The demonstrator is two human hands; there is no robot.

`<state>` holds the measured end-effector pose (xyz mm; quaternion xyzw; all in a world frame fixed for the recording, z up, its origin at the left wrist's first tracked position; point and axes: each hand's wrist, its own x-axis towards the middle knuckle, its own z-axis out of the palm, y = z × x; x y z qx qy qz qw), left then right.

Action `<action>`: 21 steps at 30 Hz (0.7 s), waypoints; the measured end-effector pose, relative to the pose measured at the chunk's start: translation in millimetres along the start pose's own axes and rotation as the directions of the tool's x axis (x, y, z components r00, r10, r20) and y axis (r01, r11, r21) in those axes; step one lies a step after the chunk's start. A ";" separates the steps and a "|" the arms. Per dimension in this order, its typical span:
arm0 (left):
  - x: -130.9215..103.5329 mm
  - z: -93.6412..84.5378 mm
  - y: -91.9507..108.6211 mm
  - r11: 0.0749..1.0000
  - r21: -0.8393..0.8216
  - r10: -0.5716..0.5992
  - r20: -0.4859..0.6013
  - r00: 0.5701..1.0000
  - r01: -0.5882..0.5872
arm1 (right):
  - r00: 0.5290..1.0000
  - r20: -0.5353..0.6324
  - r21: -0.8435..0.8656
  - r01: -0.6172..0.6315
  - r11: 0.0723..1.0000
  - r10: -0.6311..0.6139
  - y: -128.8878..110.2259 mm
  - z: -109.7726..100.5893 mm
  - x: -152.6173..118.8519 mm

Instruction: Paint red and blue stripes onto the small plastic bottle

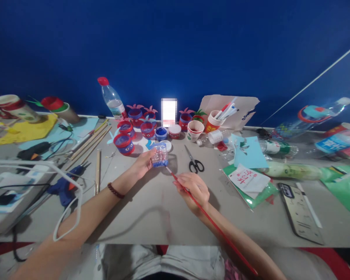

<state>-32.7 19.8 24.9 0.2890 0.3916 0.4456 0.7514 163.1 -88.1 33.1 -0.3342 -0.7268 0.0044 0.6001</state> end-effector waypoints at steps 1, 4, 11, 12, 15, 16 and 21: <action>-0.2 0.3 0.0 1.000 0.005 -0.003 0.008 1.000 0.003 | 1.000 0.013 -0.017 0.016 1.000 -0.015 -0.3 -0.6 0.1; -0.5 0.2 -0.8 1.000 0.020 -0.011 0.012 1.000 0.011 | 0.996 0.048 -0.064 0.079 0.995 -0.076 -0.9 -1.7 0.9; -1.7 -0.5 -2.5 0.998 0.053 0.024 -0.001 1.000 -0.024 | 0.983 0.150 -0.129 0.126 0.984 -0.106 -4.7 2.3 5.2; -2.0 -0.3 -2.7 0.998 0.058 0.028 -0.004 1.000 -0.027 | 0.983 0.144 -0.134 0.132 0.982 -0.113 -5.2 2.9 5.7; -2.2 0.0 -3.5 0.998 0.060 0.038 -0.016 0.999 -0.037 | 0.986 0.121 -0.138 0.133 0.981 -0.116 -5.3 3.6 5.4; -2.0 0.0 -3.8 0.998 0.054 0.042 -0.017 0.999 -0.041 | 0.987 0.112 -0.131 0.128 0.983 -0.113 -4.7 3.6 4.7; -0.7 0.7 -4.3 0.999 0.026 0.035 -0.036 0.999 -0.034 | 0.990 0.066 -0.113 0.129 0.985 -0.122 -1.3 3.2 0.4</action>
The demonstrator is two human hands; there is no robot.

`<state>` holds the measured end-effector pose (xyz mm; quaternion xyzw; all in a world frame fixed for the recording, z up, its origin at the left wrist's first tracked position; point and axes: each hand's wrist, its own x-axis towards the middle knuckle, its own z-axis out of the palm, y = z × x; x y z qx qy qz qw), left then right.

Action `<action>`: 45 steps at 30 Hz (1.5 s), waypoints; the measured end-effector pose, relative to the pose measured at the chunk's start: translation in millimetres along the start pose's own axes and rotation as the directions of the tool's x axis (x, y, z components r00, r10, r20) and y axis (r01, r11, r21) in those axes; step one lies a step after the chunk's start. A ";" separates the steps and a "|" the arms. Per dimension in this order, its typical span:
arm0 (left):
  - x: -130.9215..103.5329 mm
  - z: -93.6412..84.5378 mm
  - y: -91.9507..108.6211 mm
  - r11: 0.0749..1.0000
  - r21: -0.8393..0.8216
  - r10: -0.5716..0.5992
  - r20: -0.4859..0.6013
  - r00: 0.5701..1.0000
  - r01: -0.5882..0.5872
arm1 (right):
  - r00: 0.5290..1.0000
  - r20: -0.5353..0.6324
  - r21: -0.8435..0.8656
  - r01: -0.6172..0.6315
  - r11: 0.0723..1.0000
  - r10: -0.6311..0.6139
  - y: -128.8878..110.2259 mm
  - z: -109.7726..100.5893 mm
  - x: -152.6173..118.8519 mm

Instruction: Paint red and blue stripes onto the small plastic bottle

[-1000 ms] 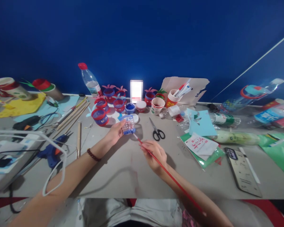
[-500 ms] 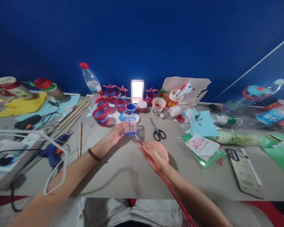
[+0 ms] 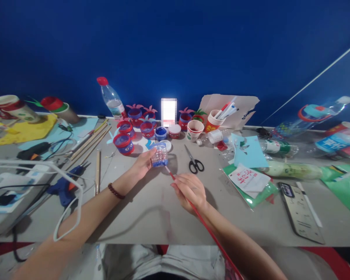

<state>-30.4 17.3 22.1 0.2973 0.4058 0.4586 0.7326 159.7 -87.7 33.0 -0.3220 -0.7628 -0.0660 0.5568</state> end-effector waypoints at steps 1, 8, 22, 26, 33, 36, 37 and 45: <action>-0.1 0.3 0.2 1.000 0.000 -0.005 -0.009 1.000 0.005 | 1.000 0.007 -0.004 -0.007 1.000 0.007 -0.2 0.0 0.1; -0.6 0.7 -0.5 1.000 0.017 -0.008 -0.023 1.000 0.008 | 0.999 0.046 -0.021 -0.004 1.000 0.005 -2.4 -0.9 5.1; 1.6 -1.6 -4.3 0.998 0.069 -0.007 -0.055 0.998 0.011 | 1.000 0.021 0.027 -0.012 1.000 0.011 0.7 -1.5 5.3; 1.0 -0.5 -3.4 0.998 0.066 -0.013 -0.061 0.998 0.017 | 1.000 0.009 0.046 -0.007 0.999 0.007 3.8 -0.7 -1.2; 1.0 0.4 -3.7 0.997 0.075 -0.005 -0.077 0.997 0.011 | 1.000 0.028 0.109 0.006 0.994 -0.009 3.4 3.5 -5.8; 0.9 -0.1 -3.6 0.998 0.070 -0.007 -0.061 0.998 0.011 | 0.999 0.040 0.082 0.014 0.997 -0.017 3.2 3.9 -4.0; 0.9 -0.2 -3.4 0.998 0.066 -0.010 -0.057 0.998 0.013 | 0.999 0.044 0.068 0.016 0.998 -0.019 3.4 3.5 -3.1; 3.2 0.0 -3.2 0.999 0.040 -0.016 -0.071 0.997 0.019 | 0.999 0.041 -0.004 -0.002 1.000 0.002 7.8 -1.4 -2.9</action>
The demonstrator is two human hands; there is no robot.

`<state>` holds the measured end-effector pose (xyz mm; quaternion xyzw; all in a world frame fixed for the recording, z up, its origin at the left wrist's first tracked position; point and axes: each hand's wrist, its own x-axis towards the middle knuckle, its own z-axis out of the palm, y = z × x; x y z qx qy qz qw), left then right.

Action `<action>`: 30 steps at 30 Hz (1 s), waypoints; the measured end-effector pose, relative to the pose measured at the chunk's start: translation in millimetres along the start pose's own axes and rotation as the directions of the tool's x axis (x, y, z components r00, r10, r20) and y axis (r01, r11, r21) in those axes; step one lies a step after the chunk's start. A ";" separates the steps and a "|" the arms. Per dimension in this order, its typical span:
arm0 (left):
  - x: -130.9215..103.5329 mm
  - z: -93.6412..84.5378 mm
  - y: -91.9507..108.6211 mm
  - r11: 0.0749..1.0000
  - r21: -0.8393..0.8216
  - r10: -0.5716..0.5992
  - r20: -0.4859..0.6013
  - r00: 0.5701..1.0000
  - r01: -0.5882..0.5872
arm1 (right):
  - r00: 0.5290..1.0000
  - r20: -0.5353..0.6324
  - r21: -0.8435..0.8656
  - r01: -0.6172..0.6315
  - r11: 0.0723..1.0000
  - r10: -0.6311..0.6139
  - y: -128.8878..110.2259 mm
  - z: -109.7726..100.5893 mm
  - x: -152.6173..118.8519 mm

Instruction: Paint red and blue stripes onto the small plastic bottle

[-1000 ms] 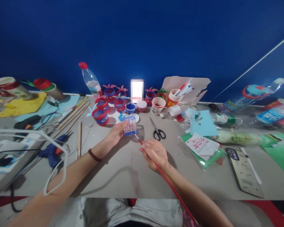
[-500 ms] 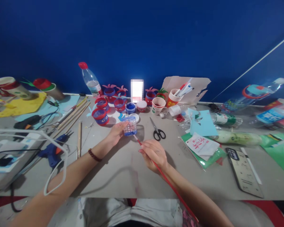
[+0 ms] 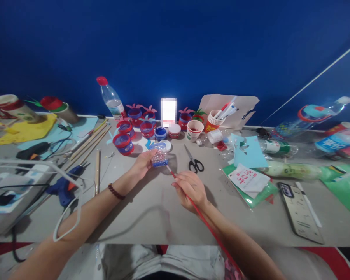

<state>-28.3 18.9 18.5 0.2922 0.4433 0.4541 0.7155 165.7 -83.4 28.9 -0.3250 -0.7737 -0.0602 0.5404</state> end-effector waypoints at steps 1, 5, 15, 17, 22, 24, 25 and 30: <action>0.2 0.0 -0.1 1.000 0.001 -0.002 0.000 1.000 0.002 | 1.000 0.004 0.001 0.000 1.000 0.000 -0.1 0.1 -0.6; 0.7 -0.4 -0.4 1.000 0.000 -0.004 0.005 1.000 0.004 | 1.000 0.026 0.016 -0.003 1.000 0.003 -3.8 1.3 0.7; 0.3 -2.8 -1.3 1.000 0.000 0.013 0.025 1.000 -0.013 | 1.000 -0.011 0.040 -0.020 0.999 0.021 -5.3 1.0 0.4; -0.2 -2.1 -0.6 1.000 0.004 0.014 0.025 1.000 -0.014 | 0.999 0.010 0.050 -0.031 0.998 0.030 -5.2 1.6 0.3; -1.1 -1.2 0.8 1.000 0.004 0.004 0.020 1.000 -0.004 | 0.996 -0.039 0.082 -0.076 0.994 0.079 -4.1 2.7 -1.7; -1.1 -1.7 0.7 1.000 -0.002 0.005 0.028 1.000 -0.005 | 0.994 -0.069 0.079 -0.076 0.994 0.081 -2.3 3.2 -4.0; -0.9 -2.0 0.5 1.000 -0.004 0.008 0.033 0.999 -0.008 | 0.994 -0.072 0.073 -0.076 0.994 0.081 -1.7 3.4 -4.7; -1.1 -2.0 -0.4 1.000 -0.003 0.025 0.039 0.999 -0.025 | 0.994 -0.031 0.050 -0.103 0.993 0.105 -4.1 3.5 -1.4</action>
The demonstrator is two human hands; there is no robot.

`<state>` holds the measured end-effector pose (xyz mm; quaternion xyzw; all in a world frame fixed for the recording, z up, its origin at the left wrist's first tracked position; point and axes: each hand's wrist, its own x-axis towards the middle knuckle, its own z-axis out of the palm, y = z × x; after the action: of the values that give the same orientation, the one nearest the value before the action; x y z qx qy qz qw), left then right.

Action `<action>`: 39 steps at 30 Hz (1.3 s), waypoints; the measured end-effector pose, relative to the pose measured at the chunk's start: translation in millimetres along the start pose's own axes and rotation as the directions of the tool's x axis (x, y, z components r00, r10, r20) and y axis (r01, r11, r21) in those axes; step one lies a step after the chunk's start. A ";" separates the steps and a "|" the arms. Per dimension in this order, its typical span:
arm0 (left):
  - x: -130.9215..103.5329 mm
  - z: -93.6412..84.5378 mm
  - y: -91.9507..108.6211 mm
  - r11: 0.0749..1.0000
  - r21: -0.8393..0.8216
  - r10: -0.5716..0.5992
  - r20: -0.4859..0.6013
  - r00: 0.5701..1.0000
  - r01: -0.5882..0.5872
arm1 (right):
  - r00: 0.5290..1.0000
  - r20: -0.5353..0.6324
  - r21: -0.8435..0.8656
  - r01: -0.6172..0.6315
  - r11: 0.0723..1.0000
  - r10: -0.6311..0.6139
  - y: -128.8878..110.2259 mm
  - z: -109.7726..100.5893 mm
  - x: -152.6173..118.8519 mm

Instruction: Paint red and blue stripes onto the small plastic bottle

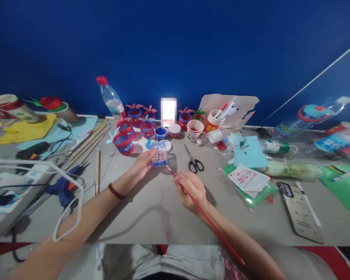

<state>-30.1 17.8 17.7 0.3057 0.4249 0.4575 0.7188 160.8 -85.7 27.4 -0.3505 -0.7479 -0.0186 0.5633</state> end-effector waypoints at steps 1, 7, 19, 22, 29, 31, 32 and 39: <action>-0.2 0.4 0.1 1.000 0.002 -0.001 -0.004 1.000 0.001 | 1.000 0.005 0.001 -0.007 1.000 0.007 -1.0 -0.1 0.8; -1.2 1.9 1.1 1.000 0.006 -0.017 -0.017 1.000 0.017 | 0.998 -0.047 0.010 -0.037 0.999 0.037 -0.7 -0.4 -1.1; -0.2 1.9 0.6 1.000 -0.004 -0.004 -0.002 1.000 0.004 | 0.997 -0.060 0.018 -0.056 0.998 0.057 -5.2 -2.4 4.8; -1.1 2.7 1.2 0.999 0.031 0.007 0.007 1.000 -0.008 | 0.998 -0.055 0.020 -0.026 0.999 0.027 -1.9 -6.3 4.1; -8.5 9.0 3.2 0.984 0.140 0.082 0.174 0.981 -0.107 | 0.949 -0.020 0.001 -0.315 0.949 0.315 3.8 -4.9 -1.9; -11.0 11.4 2.5 0.984 0.142 0.072 0.226 0.971 -0.106 | 0.901 -0.016 0.013 -0.434 0.901 0.434 5.6 -2.1 -1.7; -12.3 12.6 1.9 0.985 0.141 0.065 0.253 0.965 -0.103 | 0.876 -0.010 0.029 -0.482 0.875 0.483 6.8 -0.8 -1.5; -22.3 18.2 -3.2 0.984 0.133 0.059 0.369 0.927 -0.115 | 0.746 0.154 0.178 -0.665 0.725 0.647 17.6 3.9 -7.7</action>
<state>-17.6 -4.9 30.6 0.4577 0.3042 0.3906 0.7386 168.1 -74.6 12.9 -0.5279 -0.5949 0.2795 0.5380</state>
